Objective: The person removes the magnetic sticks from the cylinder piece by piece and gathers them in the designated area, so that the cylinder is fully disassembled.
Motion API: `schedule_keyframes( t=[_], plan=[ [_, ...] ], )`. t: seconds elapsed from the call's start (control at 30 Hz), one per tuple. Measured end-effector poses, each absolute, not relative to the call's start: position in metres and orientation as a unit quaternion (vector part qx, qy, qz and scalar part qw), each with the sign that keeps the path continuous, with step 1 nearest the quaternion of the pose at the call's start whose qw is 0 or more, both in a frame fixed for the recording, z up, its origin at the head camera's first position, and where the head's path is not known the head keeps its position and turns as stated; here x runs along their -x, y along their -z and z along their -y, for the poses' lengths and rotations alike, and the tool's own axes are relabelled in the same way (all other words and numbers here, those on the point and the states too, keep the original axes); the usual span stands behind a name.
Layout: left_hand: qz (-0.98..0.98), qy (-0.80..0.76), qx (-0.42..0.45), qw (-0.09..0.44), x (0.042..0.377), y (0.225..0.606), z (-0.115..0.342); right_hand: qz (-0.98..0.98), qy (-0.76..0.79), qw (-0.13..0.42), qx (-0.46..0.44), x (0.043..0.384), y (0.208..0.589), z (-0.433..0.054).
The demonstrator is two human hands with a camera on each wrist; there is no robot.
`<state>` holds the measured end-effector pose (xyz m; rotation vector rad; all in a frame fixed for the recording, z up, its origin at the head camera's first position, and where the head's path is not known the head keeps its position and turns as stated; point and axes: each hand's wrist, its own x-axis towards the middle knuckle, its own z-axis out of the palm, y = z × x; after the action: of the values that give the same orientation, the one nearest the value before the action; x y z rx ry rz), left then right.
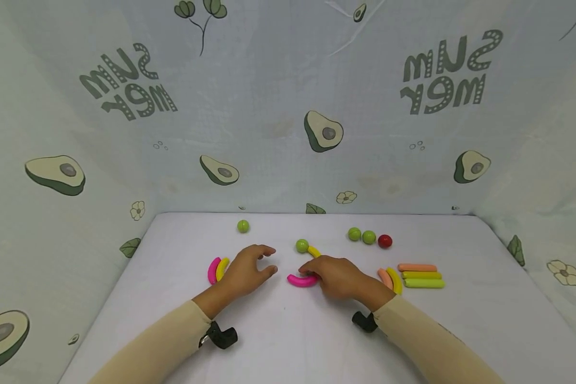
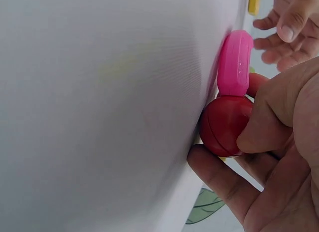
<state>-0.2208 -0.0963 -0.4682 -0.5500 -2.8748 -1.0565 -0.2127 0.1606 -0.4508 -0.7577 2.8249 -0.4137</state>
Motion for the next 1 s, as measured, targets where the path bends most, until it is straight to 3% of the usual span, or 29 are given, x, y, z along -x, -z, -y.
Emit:
schedule_keyframes(
  t=[0.57, 1.0],
  plan=[
    [0.931, 0.281, 0.233, 0.004, 0.204, 0.483, 0.079, -0.936, 0.21, 0.074, 0.271, 0.208, 0.455, -0.16],
    [0.925, 0.243, 0.291, 0.027, 0.213, 0.486, 0.067, -0.943, 0.209, 0.063, 0.253, 0.206, 0.455, -0.159]
  ],
)
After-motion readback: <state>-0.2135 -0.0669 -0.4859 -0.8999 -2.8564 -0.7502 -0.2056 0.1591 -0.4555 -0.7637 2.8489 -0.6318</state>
